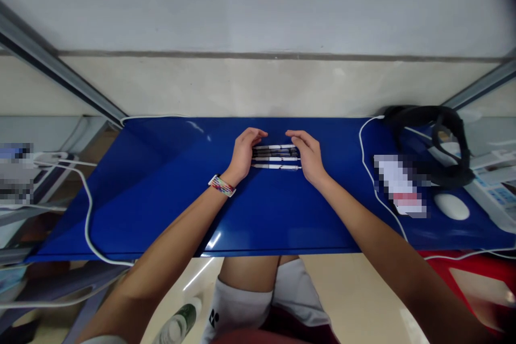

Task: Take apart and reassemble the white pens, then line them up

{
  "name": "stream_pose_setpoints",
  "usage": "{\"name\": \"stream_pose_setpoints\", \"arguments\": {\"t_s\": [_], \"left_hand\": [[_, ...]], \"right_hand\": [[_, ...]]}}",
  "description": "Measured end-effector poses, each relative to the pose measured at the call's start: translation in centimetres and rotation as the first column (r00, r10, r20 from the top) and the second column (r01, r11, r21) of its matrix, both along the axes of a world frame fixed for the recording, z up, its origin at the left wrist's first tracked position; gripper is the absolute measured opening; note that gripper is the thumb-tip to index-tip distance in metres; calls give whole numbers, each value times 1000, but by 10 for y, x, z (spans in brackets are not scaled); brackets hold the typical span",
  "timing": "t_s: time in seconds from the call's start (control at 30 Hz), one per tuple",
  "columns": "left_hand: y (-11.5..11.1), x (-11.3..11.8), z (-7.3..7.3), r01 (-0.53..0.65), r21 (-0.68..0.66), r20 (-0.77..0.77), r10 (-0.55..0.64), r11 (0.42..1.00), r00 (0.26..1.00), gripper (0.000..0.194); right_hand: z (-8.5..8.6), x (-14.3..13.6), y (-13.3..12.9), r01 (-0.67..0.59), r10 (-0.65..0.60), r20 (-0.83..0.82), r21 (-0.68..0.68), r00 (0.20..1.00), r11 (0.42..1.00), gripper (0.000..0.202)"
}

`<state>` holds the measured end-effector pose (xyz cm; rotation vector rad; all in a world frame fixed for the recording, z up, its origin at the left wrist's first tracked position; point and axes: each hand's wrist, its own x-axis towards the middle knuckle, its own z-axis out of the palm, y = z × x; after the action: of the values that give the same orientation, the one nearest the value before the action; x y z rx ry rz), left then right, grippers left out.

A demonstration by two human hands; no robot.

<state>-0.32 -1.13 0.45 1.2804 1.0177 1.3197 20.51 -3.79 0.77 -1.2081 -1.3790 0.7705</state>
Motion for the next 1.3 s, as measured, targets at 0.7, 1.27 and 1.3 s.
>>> {"name": "stream_pose_setpoints", "arguments": {"t_s": [0.7, 1.27, 1.3], "left_hand": [[5, -7, 4, -78, -14, -43, 77, 997, 996, 25], [-22, -11, 39, 208, 146, -244, -169, 967, 955, 42], [-22, -11, 38, 207, 142, -253, -166, 968, 953, 38]], "right_hand": [[23, 5, -28, -556, 337, 702, 101, 628, 825, 16], [28, 16, -13, -202, 60, 493, 239, 868, 950, 10], [28, 16, -13, -192, 54, 499, 229, 865, 954, 11]]}}
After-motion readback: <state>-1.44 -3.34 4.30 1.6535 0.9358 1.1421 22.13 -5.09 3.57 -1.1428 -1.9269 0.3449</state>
